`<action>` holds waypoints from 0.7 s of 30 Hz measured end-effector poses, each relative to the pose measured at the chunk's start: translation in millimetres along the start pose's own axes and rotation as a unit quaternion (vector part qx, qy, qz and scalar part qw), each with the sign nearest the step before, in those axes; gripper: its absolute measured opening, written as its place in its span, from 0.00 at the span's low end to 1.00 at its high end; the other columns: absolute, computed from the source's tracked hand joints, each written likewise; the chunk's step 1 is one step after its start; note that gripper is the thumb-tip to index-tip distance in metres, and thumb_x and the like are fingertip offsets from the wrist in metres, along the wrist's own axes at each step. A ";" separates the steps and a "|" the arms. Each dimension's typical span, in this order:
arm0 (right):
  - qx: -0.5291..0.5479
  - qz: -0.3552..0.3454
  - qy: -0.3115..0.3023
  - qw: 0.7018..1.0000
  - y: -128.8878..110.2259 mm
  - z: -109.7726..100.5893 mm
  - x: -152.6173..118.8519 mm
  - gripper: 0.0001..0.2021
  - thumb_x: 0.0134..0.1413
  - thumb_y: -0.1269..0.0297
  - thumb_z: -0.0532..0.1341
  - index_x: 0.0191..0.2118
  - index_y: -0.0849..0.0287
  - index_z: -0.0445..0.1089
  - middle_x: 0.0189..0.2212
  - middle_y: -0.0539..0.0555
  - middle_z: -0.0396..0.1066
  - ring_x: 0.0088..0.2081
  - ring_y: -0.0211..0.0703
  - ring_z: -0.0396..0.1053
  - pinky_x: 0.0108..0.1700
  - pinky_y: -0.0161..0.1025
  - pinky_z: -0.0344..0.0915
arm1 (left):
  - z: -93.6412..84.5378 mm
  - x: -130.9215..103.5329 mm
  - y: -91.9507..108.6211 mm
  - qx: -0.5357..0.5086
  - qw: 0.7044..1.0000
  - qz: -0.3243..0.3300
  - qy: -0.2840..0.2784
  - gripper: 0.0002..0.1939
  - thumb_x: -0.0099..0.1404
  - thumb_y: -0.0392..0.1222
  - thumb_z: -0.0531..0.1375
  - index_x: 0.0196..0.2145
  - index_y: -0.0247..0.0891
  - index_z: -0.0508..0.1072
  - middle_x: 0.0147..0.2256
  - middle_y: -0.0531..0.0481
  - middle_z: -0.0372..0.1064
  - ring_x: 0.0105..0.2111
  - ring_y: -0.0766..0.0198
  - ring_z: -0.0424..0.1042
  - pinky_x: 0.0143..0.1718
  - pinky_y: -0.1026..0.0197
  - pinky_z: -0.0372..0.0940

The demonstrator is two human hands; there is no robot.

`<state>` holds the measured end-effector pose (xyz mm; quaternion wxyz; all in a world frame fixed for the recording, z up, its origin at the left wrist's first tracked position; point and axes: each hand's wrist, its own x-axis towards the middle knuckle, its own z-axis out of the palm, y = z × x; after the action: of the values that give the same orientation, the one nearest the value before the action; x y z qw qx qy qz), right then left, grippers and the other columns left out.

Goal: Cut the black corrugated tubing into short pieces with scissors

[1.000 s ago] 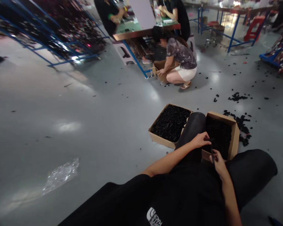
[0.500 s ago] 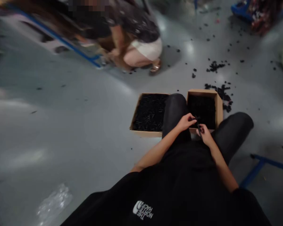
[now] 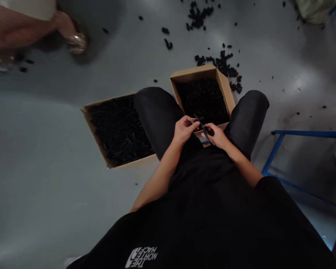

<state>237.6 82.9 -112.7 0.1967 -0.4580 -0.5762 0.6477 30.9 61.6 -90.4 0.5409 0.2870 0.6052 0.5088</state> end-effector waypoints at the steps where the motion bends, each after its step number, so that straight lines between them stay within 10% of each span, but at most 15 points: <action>1: -0.004 -0.009 0.000 1.000 -0.4 -0.5 -0.7 0.34 0.53 0.36 0.75 0.54 0.55 0.71 0.39 0.48 0.69 0.39 0.42 0.66 0.47 0.42 0.65 | 0.8 -1.0 1.9 -0.006 1.000 -0.001 0.000 0.19 0.57 0.46 0.77 0.34 0.40 0.72 0.26 0.56 0.76 0.26 0.65 0.75 0.33 0.64 0.68; 21: -0.065 -0.092 -0.005 0.994 -7.1 2.1 -0.5 0.33 0.60 0.38 0.72 0.60 0.57 0.72 0.50 0.58 0.75 0.41 0.45 0.72 0.49 0.47 0.75 | -14.0 -0.9 32.7 -0.114 0.958 -0.244 -0.103 0.25 0.64 0.47 0.81 0.28 0.39 0.69 0.23 0.56 0.67 0.18 0.76 0.61 0.18 0.74 0.56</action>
<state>234.3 83.2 -106.1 0.2222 -0.4115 -0.6577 0.5904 11.2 66.9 -61.2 0.7370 0.1178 0.5361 0.3945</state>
